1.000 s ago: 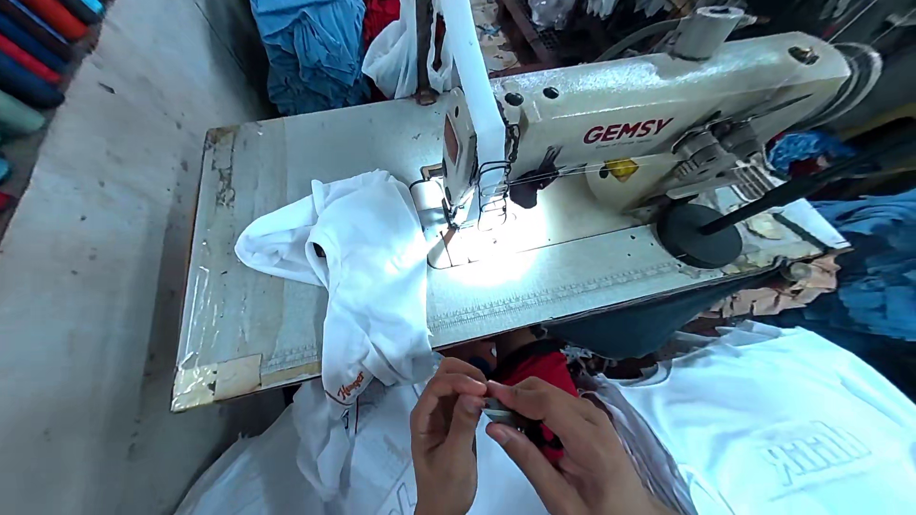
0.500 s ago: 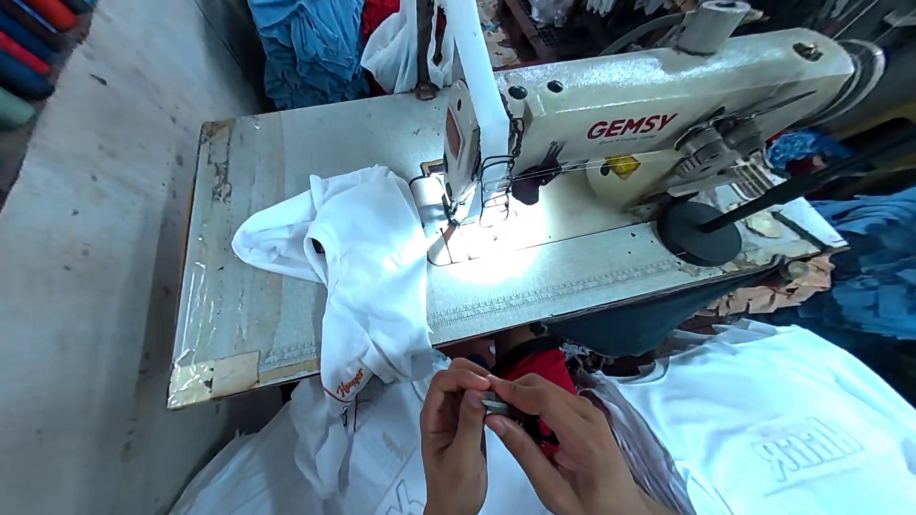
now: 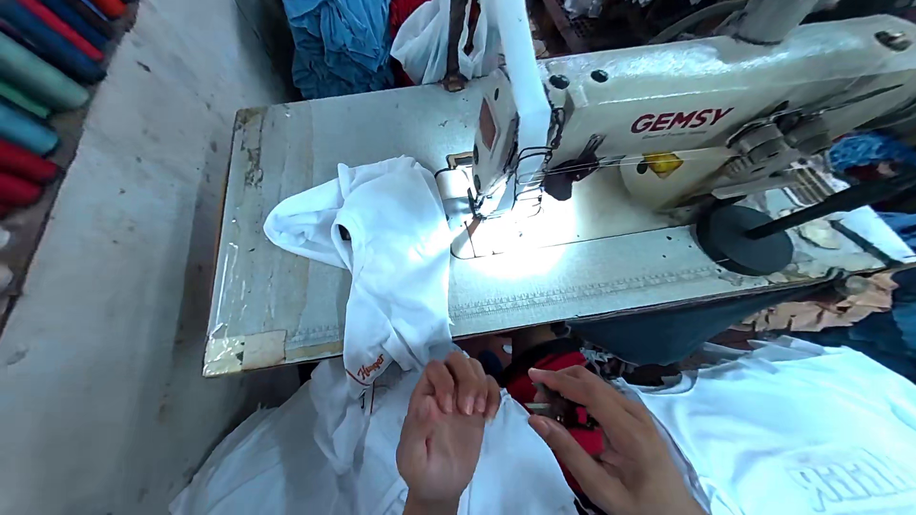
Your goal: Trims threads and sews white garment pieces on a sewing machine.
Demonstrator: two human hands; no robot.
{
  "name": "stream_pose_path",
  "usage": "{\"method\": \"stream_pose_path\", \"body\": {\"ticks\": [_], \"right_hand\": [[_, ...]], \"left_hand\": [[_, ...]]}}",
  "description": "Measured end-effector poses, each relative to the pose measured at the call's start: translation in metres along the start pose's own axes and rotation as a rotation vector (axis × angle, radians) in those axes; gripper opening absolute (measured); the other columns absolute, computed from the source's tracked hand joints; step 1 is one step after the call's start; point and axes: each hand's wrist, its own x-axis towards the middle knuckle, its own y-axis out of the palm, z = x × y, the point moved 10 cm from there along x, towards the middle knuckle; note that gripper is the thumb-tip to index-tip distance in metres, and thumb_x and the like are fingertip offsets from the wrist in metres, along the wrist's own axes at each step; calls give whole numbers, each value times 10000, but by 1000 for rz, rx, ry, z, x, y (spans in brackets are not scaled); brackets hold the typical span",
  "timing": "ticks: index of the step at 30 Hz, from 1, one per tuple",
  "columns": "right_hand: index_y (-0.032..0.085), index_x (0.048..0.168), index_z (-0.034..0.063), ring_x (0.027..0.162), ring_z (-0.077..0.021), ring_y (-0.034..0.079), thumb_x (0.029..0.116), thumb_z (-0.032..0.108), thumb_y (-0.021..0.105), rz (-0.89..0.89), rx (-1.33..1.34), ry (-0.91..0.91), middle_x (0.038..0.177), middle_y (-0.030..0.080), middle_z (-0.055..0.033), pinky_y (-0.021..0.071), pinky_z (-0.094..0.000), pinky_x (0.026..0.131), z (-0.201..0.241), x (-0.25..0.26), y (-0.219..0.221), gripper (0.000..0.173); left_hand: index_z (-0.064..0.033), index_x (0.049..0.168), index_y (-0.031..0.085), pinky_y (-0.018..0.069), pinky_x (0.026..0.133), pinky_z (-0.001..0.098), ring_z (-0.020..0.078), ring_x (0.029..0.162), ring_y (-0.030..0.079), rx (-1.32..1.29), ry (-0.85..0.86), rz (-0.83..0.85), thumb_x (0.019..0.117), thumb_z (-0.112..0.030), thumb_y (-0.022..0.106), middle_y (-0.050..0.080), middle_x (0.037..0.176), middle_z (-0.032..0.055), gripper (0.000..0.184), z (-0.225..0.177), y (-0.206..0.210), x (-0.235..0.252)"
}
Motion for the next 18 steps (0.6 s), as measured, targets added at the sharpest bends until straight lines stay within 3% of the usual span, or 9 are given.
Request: {"method": "stream_pose_path", "body": {"ticks": [6,18], "right_hand": [[647,1304,106,813,12,604,995,287,689,20,19,14,1021,657,-31,517,-112,680,4,-6,9,360],[605,1309,106,821,-19,620,1009,295,668,47,47,-33,988,658,-41,520,-133,685,20,-3,14,360]], "left_hand": [[-106,918,671,502,776,306,147,845,630,-118,-19,-21,968,-301,620,632,855,5,208,5,6,-3],[-122,928,656,501,817,310,141,890,623,-38,-14,0,996,-307,590,626,881,-2,208,7,9,-2]]}}
